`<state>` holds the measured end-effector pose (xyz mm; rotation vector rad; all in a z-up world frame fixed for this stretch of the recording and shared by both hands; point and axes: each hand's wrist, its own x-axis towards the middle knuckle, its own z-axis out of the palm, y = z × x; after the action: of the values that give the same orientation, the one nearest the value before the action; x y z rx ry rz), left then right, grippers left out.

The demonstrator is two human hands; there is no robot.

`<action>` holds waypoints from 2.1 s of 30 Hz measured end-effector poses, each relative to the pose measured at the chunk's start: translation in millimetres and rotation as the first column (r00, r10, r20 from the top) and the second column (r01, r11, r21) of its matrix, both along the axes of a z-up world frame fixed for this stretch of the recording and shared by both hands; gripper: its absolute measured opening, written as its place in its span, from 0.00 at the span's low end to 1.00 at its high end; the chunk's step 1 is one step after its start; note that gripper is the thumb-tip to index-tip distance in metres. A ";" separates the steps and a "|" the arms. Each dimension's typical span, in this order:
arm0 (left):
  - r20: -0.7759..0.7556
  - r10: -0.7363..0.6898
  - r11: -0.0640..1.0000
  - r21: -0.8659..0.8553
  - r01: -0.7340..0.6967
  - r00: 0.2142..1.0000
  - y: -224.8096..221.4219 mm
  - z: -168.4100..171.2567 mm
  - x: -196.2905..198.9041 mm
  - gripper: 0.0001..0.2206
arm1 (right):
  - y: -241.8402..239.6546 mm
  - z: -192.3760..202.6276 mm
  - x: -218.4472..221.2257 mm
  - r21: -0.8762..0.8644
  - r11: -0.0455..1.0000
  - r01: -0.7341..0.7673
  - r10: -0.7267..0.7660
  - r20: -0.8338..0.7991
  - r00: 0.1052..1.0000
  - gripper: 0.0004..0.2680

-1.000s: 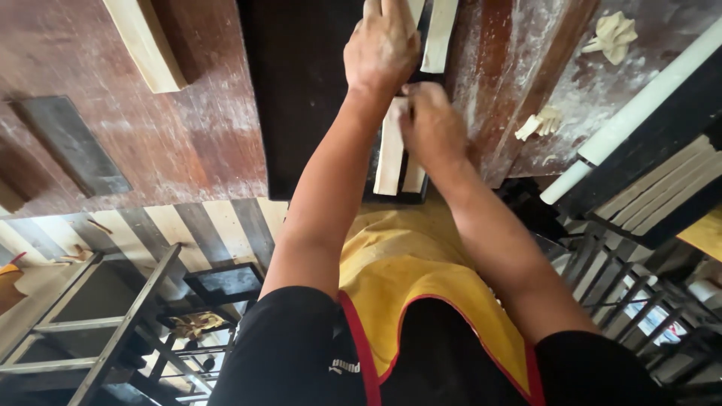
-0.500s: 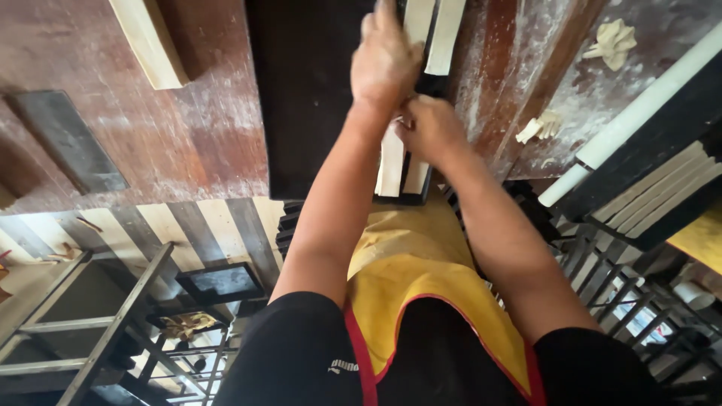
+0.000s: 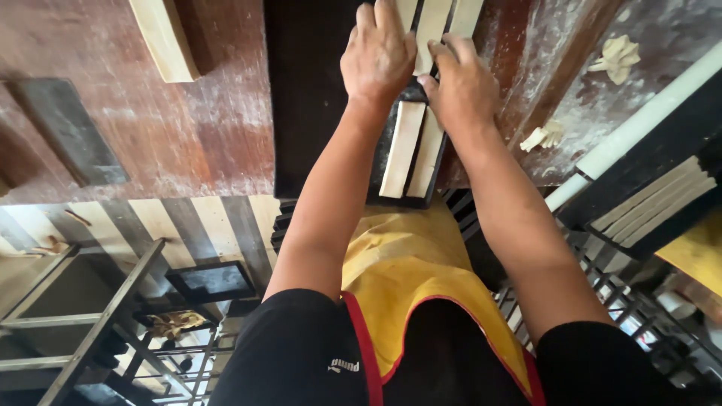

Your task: The person picks up strips of dough from a floured wooden worktable and arranges them in rows inside black baking trays, pressing and aligning each piece. They fill one tray, set it on a stack, grab an empty tray, and continue placing dough strips.

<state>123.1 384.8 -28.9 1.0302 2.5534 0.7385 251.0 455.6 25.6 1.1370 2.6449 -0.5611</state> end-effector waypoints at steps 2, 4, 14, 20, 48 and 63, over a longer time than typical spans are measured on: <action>-0.066 0.007 1.000 0.015 -0.006 0.998 11.1 -8.6 0.0 0.17 | -2.3 -4.0 5.2 0.053 0.998 -0.023 0.022 0.009 1.000 0.19; -0.052 0.014 1.000 -0.004 -0.014 0.999 10.3 -9.4 5.1 0.20 | -8.0 8.4 0.6 0.006 1.000 0.021 -0.021 0.054 0.998 0.18; 0.129 0.029 0.999 -0.048 -0.023 0.991 -5.0 11.3 4.7 0.34 | -56.4 24.8 23.5 -0.063 0.995 -0.082 0.070 -0.178 0.982 0.08; 0.266 0.299 0.953 -0.139 -0.270 0.916 -47.5 21.5 -34.4 0.28 | -40.6 24.9 8.7 -0.204 0.924 -0.322 0.256 -0.296 0.920 0.03; 0.199 0.387 0.920 -0.012 -0.393 0.900 -68.3 -6.3 -51.7 0.23 | -31.1 16.7 -50.0 -0.478 0.773 -0.417 0.321 -0.272 0.907 0.04; -0.045 0.249 0.966 -0.058 -0.251 0.967 -44.0 8.5 -55.7 0.28 | -56.8 33.4 14.7 -0.079 0.997 -0.012 0.019 0.082 0.996 0.09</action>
<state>67.4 340.7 -20.4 0.7159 2.7531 0.7002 265.7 398.7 59.0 1.0922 2.5367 -0.5960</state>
